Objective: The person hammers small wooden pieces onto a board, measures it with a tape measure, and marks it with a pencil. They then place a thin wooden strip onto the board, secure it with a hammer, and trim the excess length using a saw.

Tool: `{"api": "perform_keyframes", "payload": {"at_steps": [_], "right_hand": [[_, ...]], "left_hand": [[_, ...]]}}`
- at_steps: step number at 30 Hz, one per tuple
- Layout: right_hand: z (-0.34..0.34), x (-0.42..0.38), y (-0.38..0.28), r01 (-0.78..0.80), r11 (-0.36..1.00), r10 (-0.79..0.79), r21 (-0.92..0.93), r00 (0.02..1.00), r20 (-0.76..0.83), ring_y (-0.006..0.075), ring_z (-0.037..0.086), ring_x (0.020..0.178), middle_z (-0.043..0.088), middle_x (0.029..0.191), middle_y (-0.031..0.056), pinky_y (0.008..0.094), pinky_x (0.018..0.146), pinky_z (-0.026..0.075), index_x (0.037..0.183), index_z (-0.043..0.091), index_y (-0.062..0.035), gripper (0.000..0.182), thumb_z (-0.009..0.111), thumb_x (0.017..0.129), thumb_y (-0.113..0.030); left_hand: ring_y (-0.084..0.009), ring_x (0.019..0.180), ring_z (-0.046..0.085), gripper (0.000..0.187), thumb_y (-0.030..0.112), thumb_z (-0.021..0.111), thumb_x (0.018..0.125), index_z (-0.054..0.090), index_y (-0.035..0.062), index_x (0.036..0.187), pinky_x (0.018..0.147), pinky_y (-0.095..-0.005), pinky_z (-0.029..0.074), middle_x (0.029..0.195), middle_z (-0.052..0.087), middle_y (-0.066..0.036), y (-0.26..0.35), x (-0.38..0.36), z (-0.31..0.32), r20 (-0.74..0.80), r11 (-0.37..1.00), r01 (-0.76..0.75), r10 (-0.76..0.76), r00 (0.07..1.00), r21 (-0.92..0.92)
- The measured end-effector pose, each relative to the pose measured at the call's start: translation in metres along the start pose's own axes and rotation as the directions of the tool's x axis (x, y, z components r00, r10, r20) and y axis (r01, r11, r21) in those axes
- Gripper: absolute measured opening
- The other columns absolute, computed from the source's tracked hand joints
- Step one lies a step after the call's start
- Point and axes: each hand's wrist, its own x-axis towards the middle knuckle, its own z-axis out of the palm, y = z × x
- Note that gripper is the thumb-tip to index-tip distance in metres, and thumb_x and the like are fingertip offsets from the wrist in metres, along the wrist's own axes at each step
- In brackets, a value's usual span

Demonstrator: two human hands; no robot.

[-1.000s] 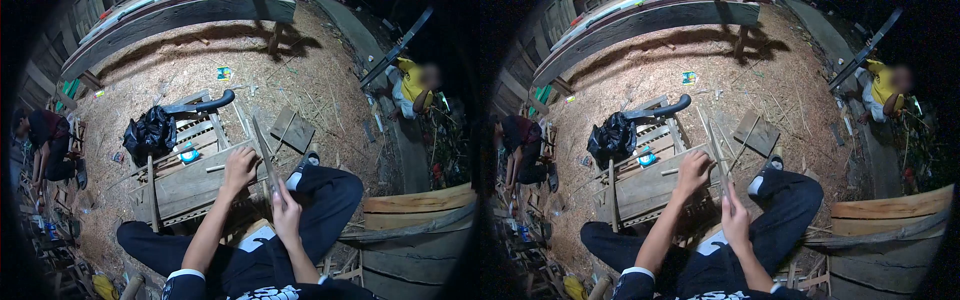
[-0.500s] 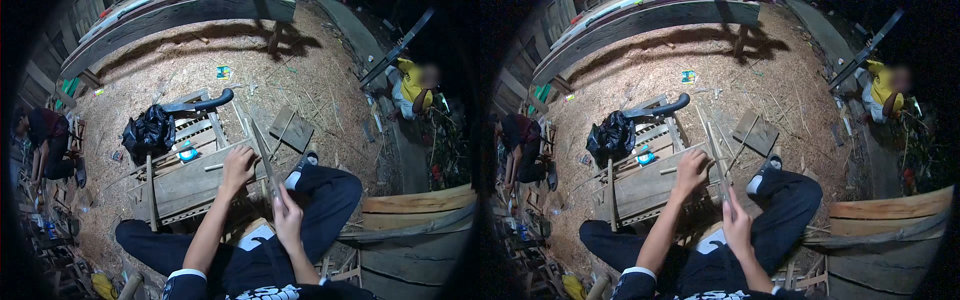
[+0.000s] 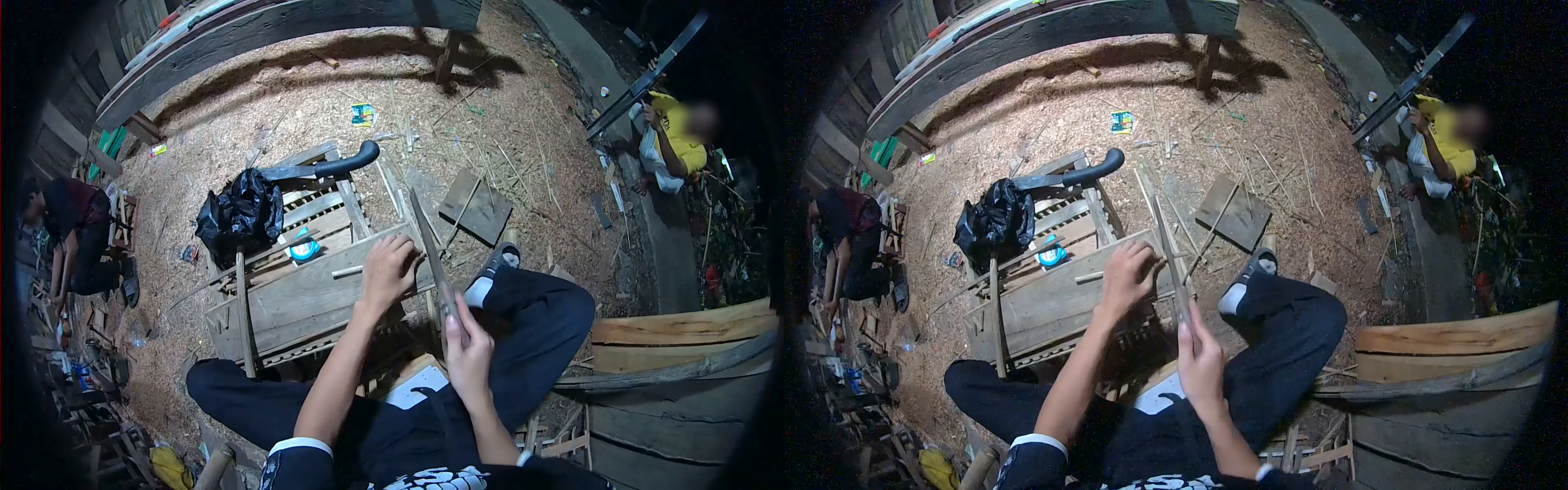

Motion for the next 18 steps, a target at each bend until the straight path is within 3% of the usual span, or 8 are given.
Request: {"api": "perform_keyframes", "payload": {"at_steps": [2,4,6,12,13,14,16,18], "right_hand": [[0.0,0.006,-0.003,-0.101,0.995,0.101,-0.009,0.994,0.048,0.0244,0.077,0.103,0.075,0.123,0.0272,0.0372,0.09,0.057,0.145,0.059,0.0076,0.046,0.059,0.108,-0.019],[-0.002,0.0,0.0,-0.003,0.999,0.002,0.035,1.0,0.01,0.0249,0.077,0.102,0.075,0.123,0.0272,0.0376,0.09,0.057,0.145,0.06,0.0063,0.045,0.06,0.107,-0.019],[-0.011,-0.013,-0.003,0.143,0.988,-0.144,-0.054,0.989,-0.015,0.0251,0.078,0.103,0.076,0.121,0.027,0.0378,0.088,0.057,0.146,0.06,0.0054,0.045,0.06,0.108,-0.019],[0.01,0.016,0.001,0.062,0.997,-0.062,0.047,0.998,-0.002,0.0207,0.077,0.1,0.076,0.118,0.0271,0.0365,0.082,0.058,0.146,0.06,0.0044,0.044,0.06,0.107,-0.018],[0.001,0.013,-0.015,-0.088,0.996,0.089,-0.018,0.994,0.06,0.0235,0.078,0.103,0.076,0.118,0.0281,0.0381,0.083,0.058,0.145,0.062,0.0026,0.043,0.06,0.107,-0.018],[0.0,0.009,-0.006,-0.083,0.996,0.084,-0.022,0.994,0.064,0.0235,0.078,0.103,0.076,0.118,0.0281,0.0381,0.083,0.058,0.145,0.062,0.0026,0.043,0.06,0.107,-0.018],[-0.002,-0.001,0.011,0.183,0.983,-0.185,-0.031,0.981,-0.059,0.0234,0.078,0.101,0.075,0.117,0.0294,0.0395,0.081,0.058,0.145,0.062,-0.0005,0.042,0.061,0.107,-0.018],[-0.004,-0.003,0.007,0.11,0.993,-0.112,-0.035,0.992,-0.058,0.0282,0.079,0.101,0.074,0.117,0.03,0.0406,0.083,0.058,0.145,0.064,-0.0028,0.042,0.062,0.106,-0.017]], "left_hand": [[-0.0353,0.093,0.06,0.019,0.014,0.08,0.084,0.066,0.003,0.09,0.079,-0.0453,0.047,0.094,0.062,-0.012,0.001,-0.001,0.001,-0.007,1.0,-0.003,0.003,1.0,-0.001],[-0.0352,0.093,0.06,0.019,0.014,0.08,0.084,0.066,0.0029,0.09,0.078,-0.045,0.047,0.094,0.062,-0.012,0.0,0.002,0.0,-0.019,1.0,-0.015,0.015,1.0,0.003],[-0.0357,0.092,0.06,0.019,0.014,0.081,0.084,0.066,0.0026,0.089,0.078,-0.045,0.047,0.093,0.062,-0.012,0.001,0.001,0.001,-0.041,0.999,-0.013,0.011,0.999,-0.035],[-0.0348,0.091,0.06,0.018,0.013,0.081,0.082,0.066,0.0039,0.088,0.076,-0.045,0.047,0.092,0.063,-0.012,-0.003,-0.001,0.003,-0.042,1.0,0.002,-0.002,0.999,-0.016],[-0.035,0.091,0.06,0.018,0.012,0.081,0.082,0.066,0.0041,0.088,0.077,-0.0455,0.048,0.092,0.063,-0.012,-0.003,0.0,0.003,-0.029,1.0,0.002,-0.003,1.0,-0.012],[-0.035,0.091,0.06,0.018,0.012,0.081,0.082,0.066,0.0041,0.088,0.077,-0.0455,0.048,0.092,0.063,-0.012,-0.003,-0.002,0.001,-0.036,1.0,0.006,-0.006,0.999,-0.012],[-0.0359,0.092,0.06,0.018,0.014,0.081,0.083,0.066,0.004,0.089,0.078,-0.0465,0.049,0.092,0.062,-0.012,-0.002,0.0,0.002,-0.035,0.999,-0.05,0.05,0.998,-0.017],[-0.0356,0.092,0.061,0.018,0.014,0.081,0.083,0.066,0.0041,0.089,0.078,-0.0461,0.049,0.092,0.063,-0.011,0.0,0.0,0.007,-0.031,0.999,-0.031,0.03,0.999,-0.019]]}}
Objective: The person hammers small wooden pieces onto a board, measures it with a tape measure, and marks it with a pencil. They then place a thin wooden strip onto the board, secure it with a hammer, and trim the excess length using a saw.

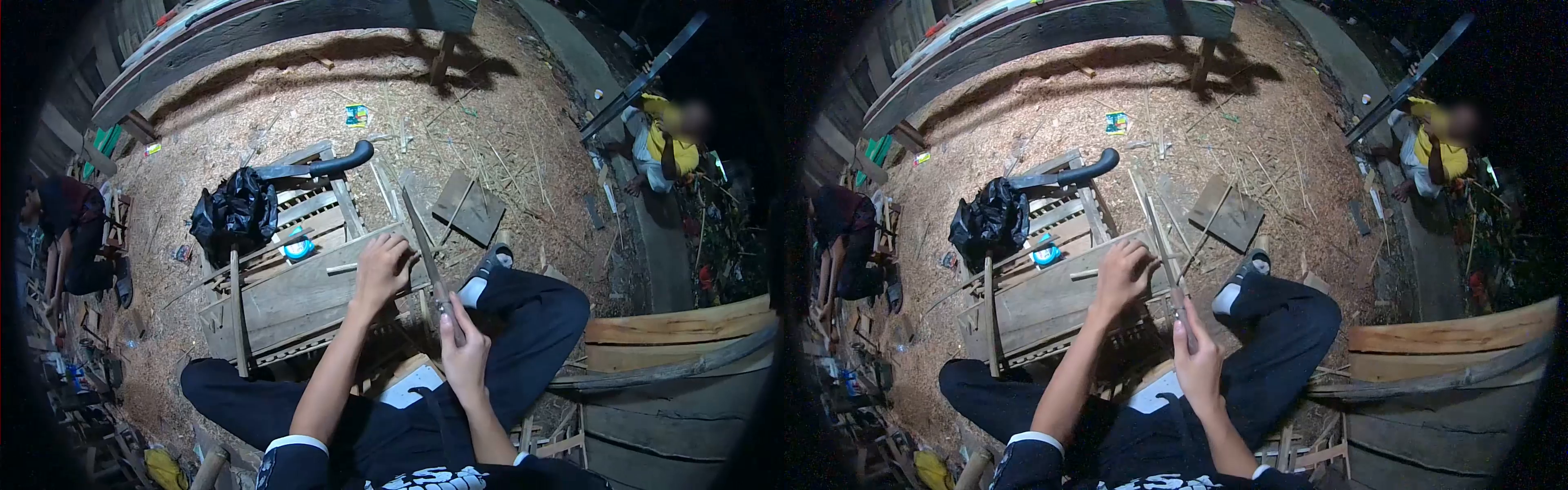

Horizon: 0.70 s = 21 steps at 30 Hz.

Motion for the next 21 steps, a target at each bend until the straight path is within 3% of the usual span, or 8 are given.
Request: {"api": "perform_keyframes", "payload": {"at_steps": [2,3,4,6,8,9,13,21], "right_hand": [[0.004,0.009,-0.009,-0.104,0.993,0.106,-0.055,0.994,0.031,0.0132,0.07,0.107,0.076,0.122,0.0256,0.0328,0.09,0.057,0.14,0.064,0.0067,0.041,0.065,0.105,-0.014],[0.007,0.01,-0.003,-0.023,0.998,0.02,-0.059,0.999,-0.048,0.0421,0.075,0.105,0.075,0.118,0.0288,0.044,0.088,0.057,0.14,0.067,-0.0009,0.04,0.066,0.104,-0.019],[0.005,0.01,-0.001,0.023,0.996,-0.029,-0.081,0.997,-0.076,0.0397,0.073,0.108,0.074,0.12,0.026,0.0447,0.091,0.055,0.141,0.067,-0.0013,0.042,0.067,0.103,-0.02],[-0.001,0.001,-0.006,-0.072,0.963,0.054,-0.261,0.996,-0.077,0.0367,0.067,0.111,0.067,0.122,0.0209,0.0447,0.095,0.053,0.143,0.066,-0.0028,0.044,0.068,0.102,-0.019],[0.006,0.002,0.003,0.136,0.949,-0.177,-0.285,0.977,-0.123,0.0339,0.062,0.109,0.059,0.118,0.0161,0.0451,0.098,0.051,0.145,0.065,-0.0046,0.046,0.068,0.102,-0.019],[0.007,0.005,0.001,0.144,0.949,-0.169,-0.282,0.983,-0.069,0.0368,0.067,0.114,0.065,0.122,0.0202,0.0424,0.101,0.052,0.141,0.065,0.0011,0.041,0.066,0.103,-0.016],[0.009,0.009,-0.002,0.182,0.971,-0.181,-0.154,0.983,0.019,0.0371,0.067,0.122,0.065,0.135,0.0236,0.0417,0.103,0.052,0.138,0.066,0.004,0.037,0.061,0.106,-0.013],[0.003,-0.006,-0.003,0.127,0.985,-0.13,-0.116,0.992,-0.011,0.04,0.062,0.126,0.061,0.137,0.0263,0.0448,0.107,0.049,0.139,0.063,0.0078,0.038,0.057,0.106,-0.011]], "left_hand": [[-0.0348,0.092,0.061,0.018,0.014,0.081,0.084,0.067,0.0041,0.088,0.079,-0.0455,0.05,0.092,0.063,-0.011,-0.002,0.001,-0.003,-0.003,0.998,0.051,-0.051,0.999,0.026],[-0.0342,0.092,0.062,0.018,0.014,0.082,0.084,0.067,0.004,0.088,0.079,-0.0452,0.05,0.092,0.064,-0.011,-0.003,-0.001,-0.002,-0.013,0.999,0.035,-0.034,0.999,0.03],[-0.0342,0.092,0.062,0.018,0.014,0.082,0.084,0.067,0.004,0.088,0.079,-0.0452,0.05,0.092,0.064,-0.011,-0.005,-0.002,-0.004,-0.013,0.999,0.032,-0.032,0.999,0.035],[-0.0344,0.092,0.062,0.019,0.015,0.082,0.084,0.068,0.004,0.089,0.079,-0.0456,0.05,0.092,0.064,-0.011,-0.003,0.001,-0.002,-0.047,1.0,0.002,-0.002,0.999,-0.01],[-0.0341,0.092,0.062,0.019,0.016,0.082,0.084,0.069,0.0043,0.091,0.079,-0.0452,0.05,0.093,0.065,-0.011,-0.002,0.001,0.0,-0.035,1.0,0.024,-0.024,0.999,-0.019],[-0.034,0.092,0.062,0.019,0.016,0.082,0.085,0.069,0.0042,0.091,0.08,-0.0449,0.05,0.093,0.065,-0.011,-0.002,0.002,0.0,-0.026,1.0,0.029,-0.029,0.999,-0.01],[-0.0336,0.095,0.062,0.018,0.015,0.081,0.085,0.068,0.0036,0.091,0.08,-0.0445,0.049,0.095,0.065,-0.01,-0.002,-0.001,-0.003,0.008,0.998,0.05,-0.05,0.999,0.036],[-0.0343,0.093,0.06,0.018,0.014,0.08,0.084,0.068,0.0042,0.093,0.08,-0.0448,0.048,0.096,0.064,-0.01,-0.004,0.0,-0.002,0.003,1.0,0.029,-0.029,1.0,-0.003]]}}
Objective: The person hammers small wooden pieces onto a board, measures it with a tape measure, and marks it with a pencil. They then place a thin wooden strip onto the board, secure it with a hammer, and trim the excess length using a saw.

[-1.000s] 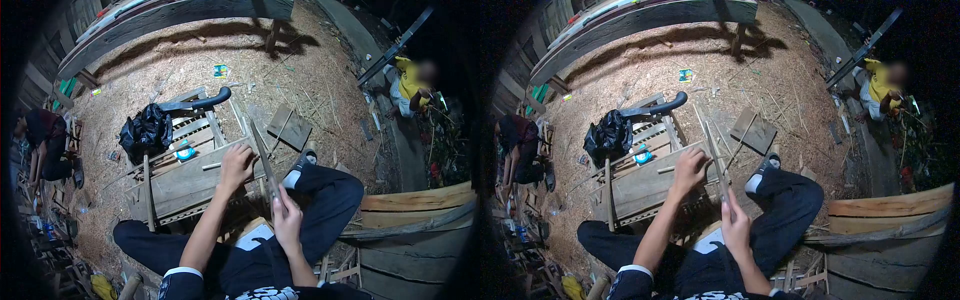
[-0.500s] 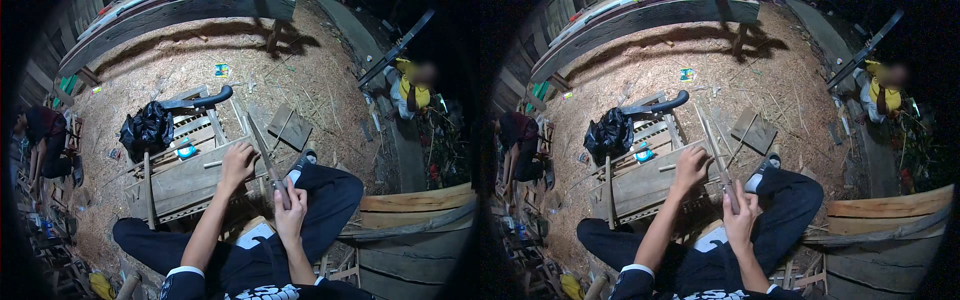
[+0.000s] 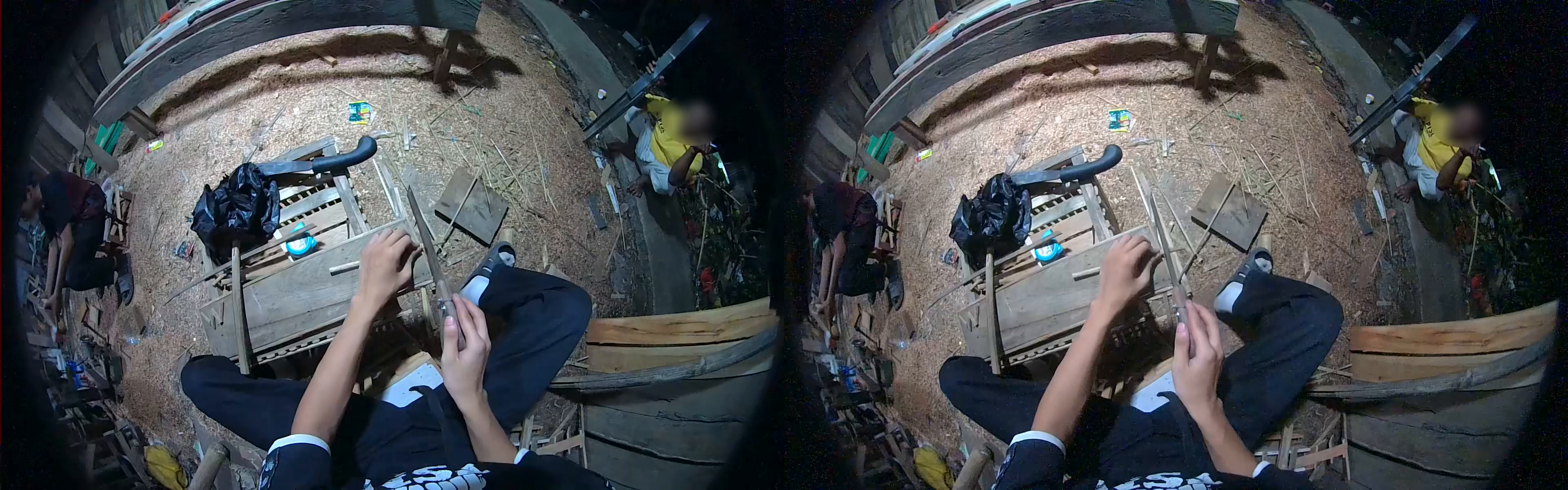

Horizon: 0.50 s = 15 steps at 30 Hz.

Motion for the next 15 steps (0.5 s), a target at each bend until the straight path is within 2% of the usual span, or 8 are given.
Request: {"api": "perform_keyframes", "payload": {"at_steps": [4,6,9,10,13,14,15], "right_hand": [[-0.009,-0.008,0.0,0.029,1.0,-0.029,0.007,0.999,0.042,0.0406,0.063,0.126,0.062,0.138,0.0263,0.0447,0.106,0.049,0.139,0.063,0.0081,0.038,0.058,0.106,-0.011],[-0.017,-0.02,0.002,-0.01,0.998,0.009,0.055,1.0,0.014,0.0356,0.065,0.123,0.063,0.136,0.0234,0.0407,0.107,0.049,0.136,0.064,0.009,0.038,0.058,0.107,-0.014],[-0.008,-0.01,-0.003,-0.013,0.999,0.013,0.044,1.0,0.007,0.0356,0.065,0.123,0.063,0.136,0.0233,0.0406,0.107,0.049,0.136,0.065,0.009,0.038,0.058,0.107,-0.014],[-0.002,-0.006,0.0,-0.001,0.999,0.001,0.034,1.0,-0.013,0.04,0.065,0.123,0.062,0.137,0.0261,0.0438,0.105,0.051,0.139,0.064,0.0068,0.037,0.059,0.106,-0.01],[-0.012,-0.011,-0.004,0.021,0.999,-0.021,0.035,1.0,0.019,0.0398,0.065,0.123,0.063,0.136,0.0258,0.0438,0.104,0.052,0.138,0.064,0.007,0.037,0.059,0.105,-0.01],[-0.018,-0.017,0.001,0.008,0.999,-0.009,0.035,1.0,0.029,0.035,0.065,0.123,0.064,0.135,0.0232,0.0406,0.107,0.05,0.135,0.064,0.0105,0.038,0.06,0.106,-0.013],[-0.018,-0.016,0.001,0.015,0.999,-0.016,0.035,1.0,0.024,0.035,0.065,0.123,0.064,0.135,0.0232,0.0406,0.107,0.05,0.135,0.064,0.0105,0.038,0.06,0.106,-0.013]], "left_hand": [[-0.0346,0.093,0.061,0.018,0.014,0.08,0.084,0.068,0.0038,0.093,0.081,-0.0446,0.048,0.097,0.065,-0.01,0.001,0.0,-0.002,0.012,1.0,-0.014,0.014,1.0,0.023],[-0.0348,0.093,0.061,0.018,0.014,0.08,0.084,0.068,0.0035,0.092,0.081,-0.0449,0.048,0.096,0.065,-0.01,0.001,0.002,-0.002,0.004,1.0,-0.017,0.017,1.0,0.012],[-0.035,0.093,0.061,0.018,0.013,0.08,0.084,0.068,0.0031,0.092,0.08,-0.0454,0.049,0.095,0.065,-0.011,0.002,0.0,-0.002,0.002,1.0,-0.003,0.003,1.0,0.0],[-0.0351,0.093,0.061,0.018,0.013,0.08,0.084,0.068,0.0031,0.093,0.08,-0.0456,0.049,0.095,0.065,-0.011,0.003,0.0,-0.001,-0.011,1.0,0.007,-0.007,1.0,0.0],[-0.0351,0.093,0.061,0.018,0.012,0.08,0.083,0.068,0.0033,0.093,0.08,-0.0456,0.049,0.094,0.065,-0.012,0.002,0.0,-0.003,-0.004,1.0,0.008,-0.008,1.0,0.01],[-0.0351,0.093,0.061,0.018,0.012,0.08,0.083,0.068,0.0033,0.093,0.08,-0.0456,0.049,0.094,0.065,-0.012,0.002,0.003,-0.003,-0.013,1.0,-0.001,0.001,1.0,0.012],[-0.0352,0.092,0.061,0.018,0.012,0.08,0.083,0.068,0.0032,0.094,0.08,-0.0455,0.05,0.094,0.065,-0.012,0.003,0.002,-0.005,-0.017,1.0,-0.016,0.016,1.0,-0.005]]}}
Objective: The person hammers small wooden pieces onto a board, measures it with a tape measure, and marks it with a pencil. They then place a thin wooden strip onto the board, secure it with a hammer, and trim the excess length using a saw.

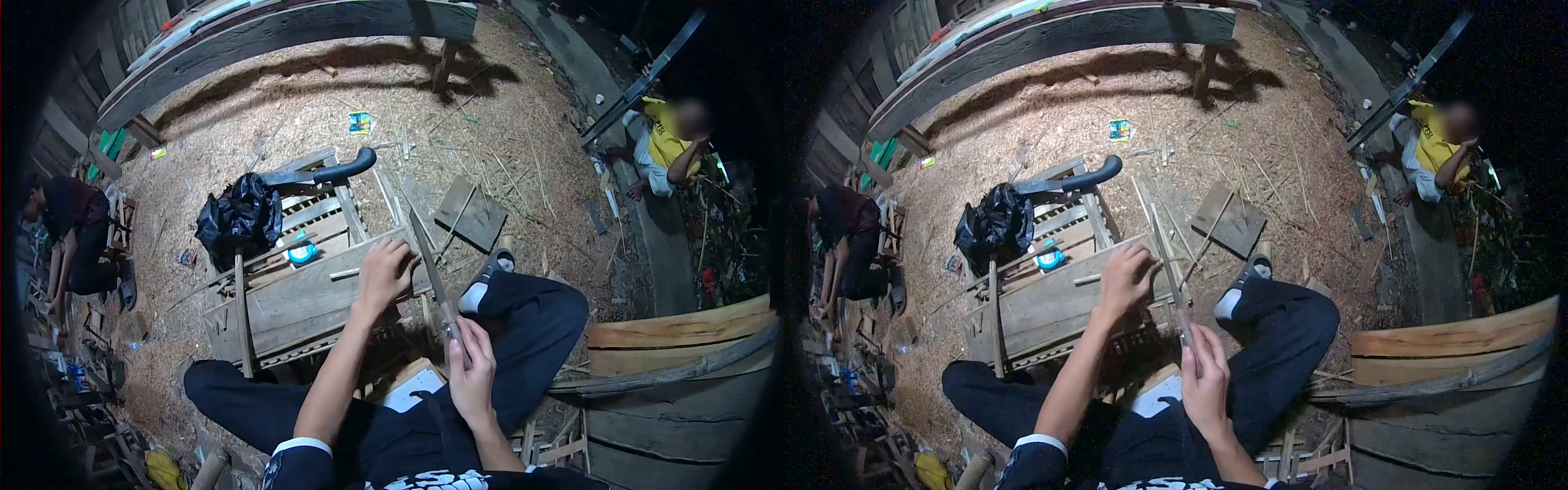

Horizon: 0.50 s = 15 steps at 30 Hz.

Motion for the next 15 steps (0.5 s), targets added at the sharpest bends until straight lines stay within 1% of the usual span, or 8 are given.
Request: {"api": "perform_keyframes", "payload": {"at_steps": [2,3,4,6,8,10,12,15], "right_hand": [[-0.001,0.0,-0.002,-0.038,0.998,0.039,0.045,0.999,-0.014,0.0395,0.065,0.123,0.064,0.135,0.0251,0.0437,0.105,0.051,0.137,0.064,0.0074,0.036,0.06,0.105,-0.01],[0.005,0.01,0.002,0.014,1.0,-0.014,0.005,1.0,-0.016,0.039,0.065,0.123,0.064,0.135,0.0248,0.0433,0.105,0.051,0.137,0.064,0.0075,0.036,0.06,0.105,-0.01],[0.013,0.019,0.004,0.011,1.0,-0.011,0.004,1.0,-0.015,0.039,0.065,0.123,0.064,0.135,0.0248,0.0433,0.105,0.051,0.137,0.064,0.0075,0.036,0.06,0.105,-0.01],[0.028,0.034,0.008,-0.015,0.997,0.017,0.077,0.999,-0.034,0.0386,0.065,0.124,0.064,0.135,0.0245,0.043,0.106,0.05,0.136,0.064,0.0083,0.037,0.06,0.105,-0.01],[0.016,0.03,0.002,-0.01,0.999,0.01,0.032,1.0,-0.007,0.038,0.065,0.124,0.063,0.137,0.0243,0.0431,0.105,0.051,0.137,0.064,0.0087,0.037,0.06,0.105,-0.009],[0.007,0.013,0.005,0.008,1.0,-0.008,0.0,1.0,-0.004,0.0352,0.066,0.124,0.065,0.135,0.0221,0.0406,0.106,0.051,0.136,0.065,0.0084,0.038,0.061,0.106,-0.013],[0.009,0.01,0.003,0.001,1.0,-0.001,0.0,1.0,-0.014,0.0356,0.066,0.123,0.065,0.135,0.022,0.0408,0.106,0.051,0.136,0.064,0.0085,0.038,0.061,0.106,-0.013],[0.032,0.029,0.007,-0.022,0.999,0.023,0.024,0.999,-0.035,0.0376,0.064,0.125,0.062,0.138,0.0239,0.0428,0.104,0.051,0.141,0.063,0.0049,0.038,0.059,0.106,-0.009]], "left_hand": [[-0.0353,0.092,0.062,0.018,0.012,0.08,0.083,0.068,0.0031,0.094,0.079,-0.0455,0.05,0.095,0.065,-0.012,0.002,0.0,0.0,0.003,1.0,-0.012,0.012,1.0,-0.019],[-0.0351,0.093,0.062,0.018,0.012,0.08,0.083,0.068,0.0033,0.093,0.08,-0.0455,0.05,0.094,0.065,-0.012,0.002,-0.001,-0.001,0.014,1.0,0.006,-0.006,1.0,0.001],[-0.0349,0.093,0.062,0.018,0.012,0.081,0.083,0.069,0.0034,0.093,0.08,-0.0455,0.05,0.094,0.065,-0.012,0.003,-0.002,-0.001,0.022,0.999,0.027,-0.028,0.999,0.019],[-0.0347,0.093,0.062,0.018,0.012,0.081,0.083,0.069,0.0037,0.093,0.08,-0.0457,0.05,0.094,0.065,-0.011,0.001,-0.002,0.002,0.015,1.0,0.013,-0.013,1.0,0.005],[-0.0346,0.092,0.062,0.018,0.012,0.081,0.083,0.069,0.0039,0.092,0.079,-0.0459,0.05,0.094,0.064,-0.011,-0.003,-0.004,0.001,0.005,1.0,0.009,-0.009,1.0,-0.004],[-0.0347,0.092,0.061,0.018,0.013,0.081,0.083,0.068,0.0041,0.092,0.079,-0.0459,0.05,0.093,0.064,-0.011,-0.001,-0.001,0.002,0.0,1.0,-0.011,0.011,1.0,0.002],[-0.0347,0.092,0.061,0.018,0.013,0.081,0.083,0.068,0.0041,0.091,0.079,-0.0459,0.049,0.093,0.064,-0.011,0.001,-0.002,0.001,0.012,1.0,0.003,-0.003,1.0,-0.001],[-0.0346,0.092,0.061,0.018,0.014,0.081,0.083,0.068,0.0042,0.091,0.079,-0.0466,0.048,0.093,0.064,-0.011,0.002,-0.003,0.001,0.029,1.0,0.014,-0.013,0.999,-0.02]]}}
